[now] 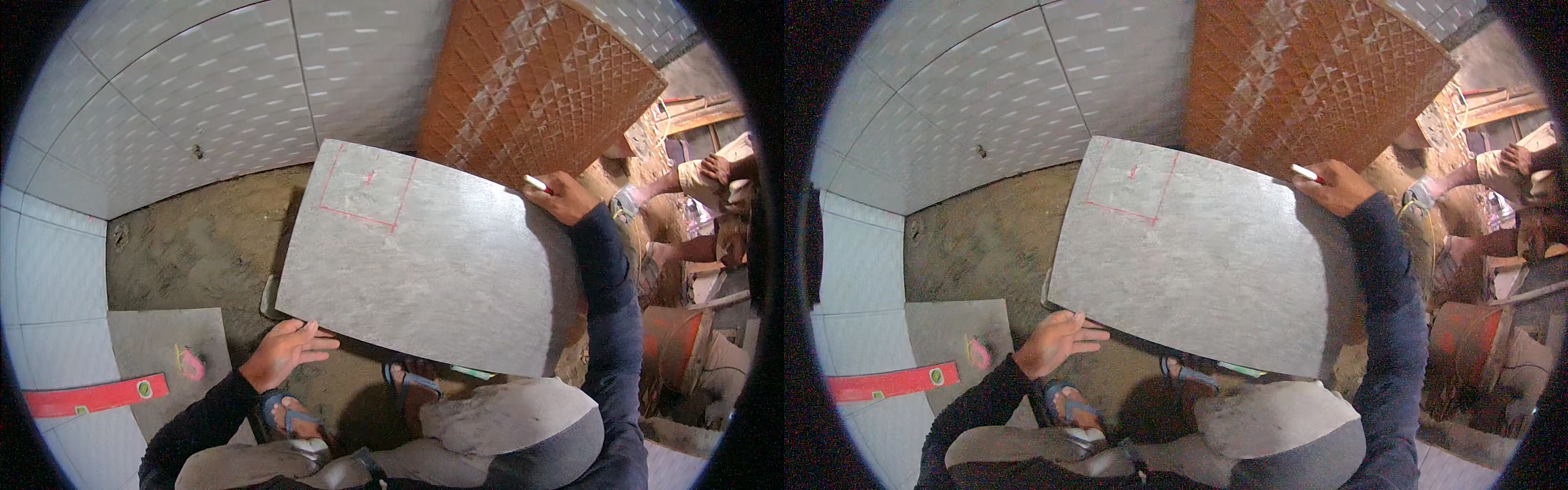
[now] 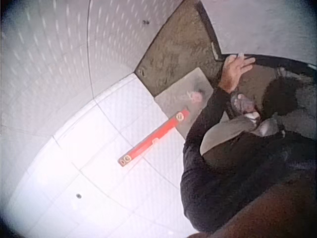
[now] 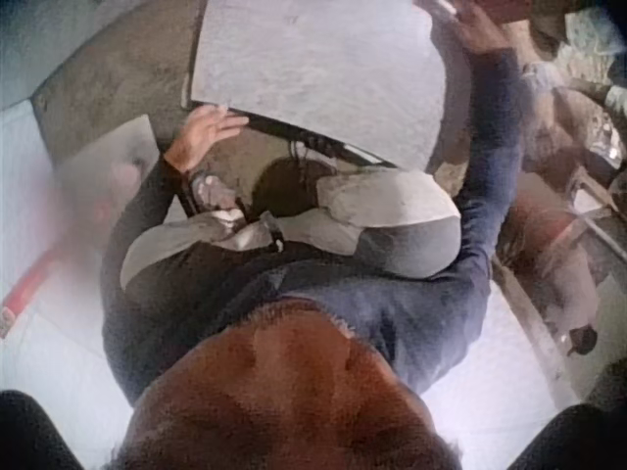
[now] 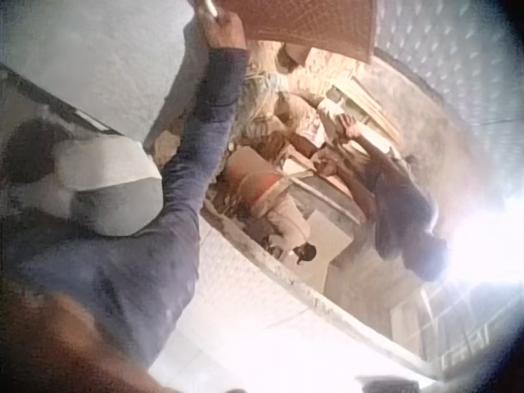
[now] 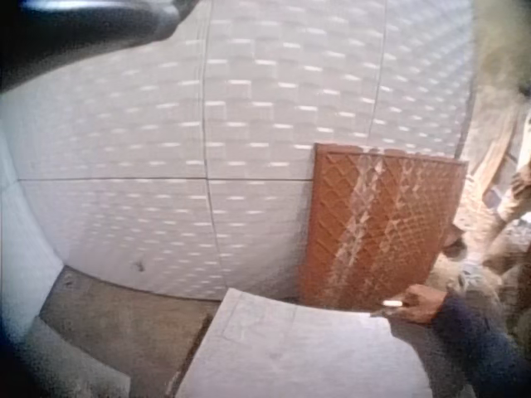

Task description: The person measures a large grey floor tile using a tape measure and a red spirit level. They mark the tile with a red marker to indicate cut lines and alignment points. The person then places the tile on the floor to check its fit against the wall and adjacent tiles.

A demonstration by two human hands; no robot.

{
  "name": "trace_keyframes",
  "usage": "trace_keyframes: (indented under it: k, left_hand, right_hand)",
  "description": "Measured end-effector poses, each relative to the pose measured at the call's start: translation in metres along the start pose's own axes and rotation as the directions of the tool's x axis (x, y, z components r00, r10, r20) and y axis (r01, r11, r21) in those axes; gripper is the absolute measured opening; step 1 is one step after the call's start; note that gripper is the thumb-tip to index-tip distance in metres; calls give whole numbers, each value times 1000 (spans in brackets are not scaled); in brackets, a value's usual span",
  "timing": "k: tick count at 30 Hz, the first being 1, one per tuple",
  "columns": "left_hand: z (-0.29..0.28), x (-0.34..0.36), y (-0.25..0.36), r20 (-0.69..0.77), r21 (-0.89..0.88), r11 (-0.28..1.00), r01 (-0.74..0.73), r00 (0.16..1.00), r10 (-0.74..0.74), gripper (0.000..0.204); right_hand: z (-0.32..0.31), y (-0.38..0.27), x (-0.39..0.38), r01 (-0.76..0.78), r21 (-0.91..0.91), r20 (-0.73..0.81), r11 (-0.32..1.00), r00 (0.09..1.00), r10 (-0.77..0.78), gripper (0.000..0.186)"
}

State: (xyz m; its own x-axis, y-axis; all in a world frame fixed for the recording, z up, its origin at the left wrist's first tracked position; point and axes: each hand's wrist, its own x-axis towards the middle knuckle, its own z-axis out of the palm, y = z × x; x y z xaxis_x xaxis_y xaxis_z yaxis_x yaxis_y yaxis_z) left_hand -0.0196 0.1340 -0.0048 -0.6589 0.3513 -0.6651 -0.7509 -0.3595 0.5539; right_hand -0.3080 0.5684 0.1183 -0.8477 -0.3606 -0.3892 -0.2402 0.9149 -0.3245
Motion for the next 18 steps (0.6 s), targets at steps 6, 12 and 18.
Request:
trace_keyframes:
  k: [6,12,18]
  left_hand:
    - [-11,8,-5,54,-234,968,-94,992,110,21]
    - [-19,12,-8,-30,-402,910,-97,995,93,19]
    - [-38,13,-17,48,-429,902,-56,995,85,20]
  right_hand:
    - [10,2,-5,-17,32,-122,999,992,21,38]
    - [5,-14,-1,-126,-88,-146,988,983,112,46]
    - [14,34,12,-124,-176,-226,976,971,83,48]
